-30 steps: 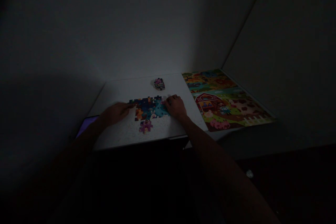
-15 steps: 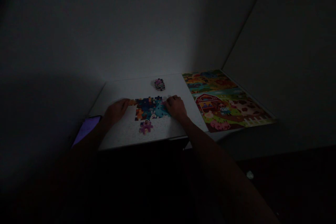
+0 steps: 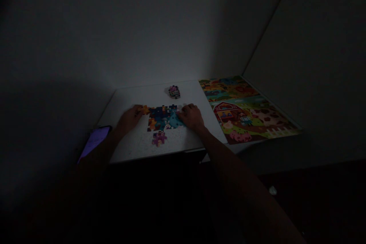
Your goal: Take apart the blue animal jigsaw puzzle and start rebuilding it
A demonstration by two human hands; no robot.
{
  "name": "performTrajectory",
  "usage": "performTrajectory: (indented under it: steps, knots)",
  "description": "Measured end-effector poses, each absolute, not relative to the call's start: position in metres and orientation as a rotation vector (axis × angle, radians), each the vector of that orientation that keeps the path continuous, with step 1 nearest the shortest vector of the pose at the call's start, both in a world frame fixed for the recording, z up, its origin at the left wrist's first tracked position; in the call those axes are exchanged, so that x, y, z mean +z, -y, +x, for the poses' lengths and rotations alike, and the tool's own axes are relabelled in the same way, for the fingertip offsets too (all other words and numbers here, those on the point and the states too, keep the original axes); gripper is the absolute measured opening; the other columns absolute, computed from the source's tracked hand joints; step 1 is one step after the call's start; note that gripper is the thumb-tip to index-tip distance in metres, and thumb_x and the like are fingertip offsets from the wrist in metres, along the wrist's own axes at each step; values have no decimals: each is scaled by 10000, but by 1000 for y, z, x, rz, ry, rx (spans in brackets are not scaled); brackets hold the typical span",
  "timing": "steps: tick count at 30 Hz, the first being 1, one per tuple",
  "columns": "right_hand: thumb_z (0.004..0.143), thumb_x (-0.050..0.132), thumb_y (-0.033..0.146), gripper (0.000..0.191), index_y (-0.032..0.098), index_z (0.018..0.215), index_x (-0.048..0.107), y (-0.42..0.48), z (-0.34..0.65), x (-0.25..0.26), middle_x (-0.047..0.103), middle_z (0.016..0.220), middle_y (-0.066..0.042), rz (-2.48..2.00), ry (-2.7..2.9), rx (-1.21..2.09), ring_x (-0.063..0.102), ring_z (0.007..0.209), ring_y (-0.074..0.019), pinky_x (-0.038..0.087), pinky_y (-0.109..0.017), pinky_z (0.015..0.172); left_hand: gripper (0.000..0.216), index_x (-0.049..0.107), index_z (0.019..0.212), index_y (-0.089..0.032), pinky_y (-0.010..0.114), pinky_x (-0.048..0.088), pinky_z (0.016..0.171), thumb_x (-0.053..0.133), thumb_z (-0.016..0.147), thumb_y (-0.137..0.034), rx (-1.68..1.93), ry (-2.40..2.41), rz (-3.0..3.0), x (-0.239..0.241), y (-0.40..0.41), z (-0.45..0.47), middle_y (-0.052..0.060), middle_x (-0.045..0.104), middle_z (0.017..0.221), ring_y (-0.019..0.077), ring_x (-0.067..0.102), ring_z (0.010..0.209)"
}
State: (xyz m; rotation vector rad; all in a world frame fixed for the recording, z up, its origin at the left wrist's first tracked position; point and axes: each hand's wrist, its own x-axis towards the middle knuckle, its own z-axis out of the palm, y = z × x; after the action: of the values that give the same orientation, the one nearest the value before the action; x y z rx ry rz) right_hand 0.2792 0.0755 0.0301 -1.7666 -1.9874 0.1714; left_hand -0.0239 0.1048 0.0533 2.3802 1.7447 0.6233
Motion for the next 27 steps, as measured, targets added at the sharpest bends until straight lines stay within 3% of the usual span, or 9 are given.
performTrajectory:
  steps: [12,18,27]
  knots:
    - [910,551,488,398,145,1049,697,-77,280,30,647,1089,-138,-1757,2002,174,565,1052,-252,411,-343,920,360,648,1107,-175,310,532,788,442,938,-417,830,-1609,2207,60,-68,-23,84,723,1074,200,677,877]
    - [912,551,463,375,145,1048,694,-75,279,31,645,1091,-137,-1743,1975,161,567,1054,-246,403,-341,932,334,667,1123,-218,374,513,939,414,959,-363,890,-1481,2371,59,-31,-15,63,703,1139,212,633,1059]
    - [912,555,467,368,151,1029,702,-75,279,32,651,1066,-132,-1747,1986,147,565,1046,-246,406,-339,941,331,643,1215,-272,405,501,997,408,987,-323,852,-1344,2521,47,13,-2,56,674,1212,207,613,1121]
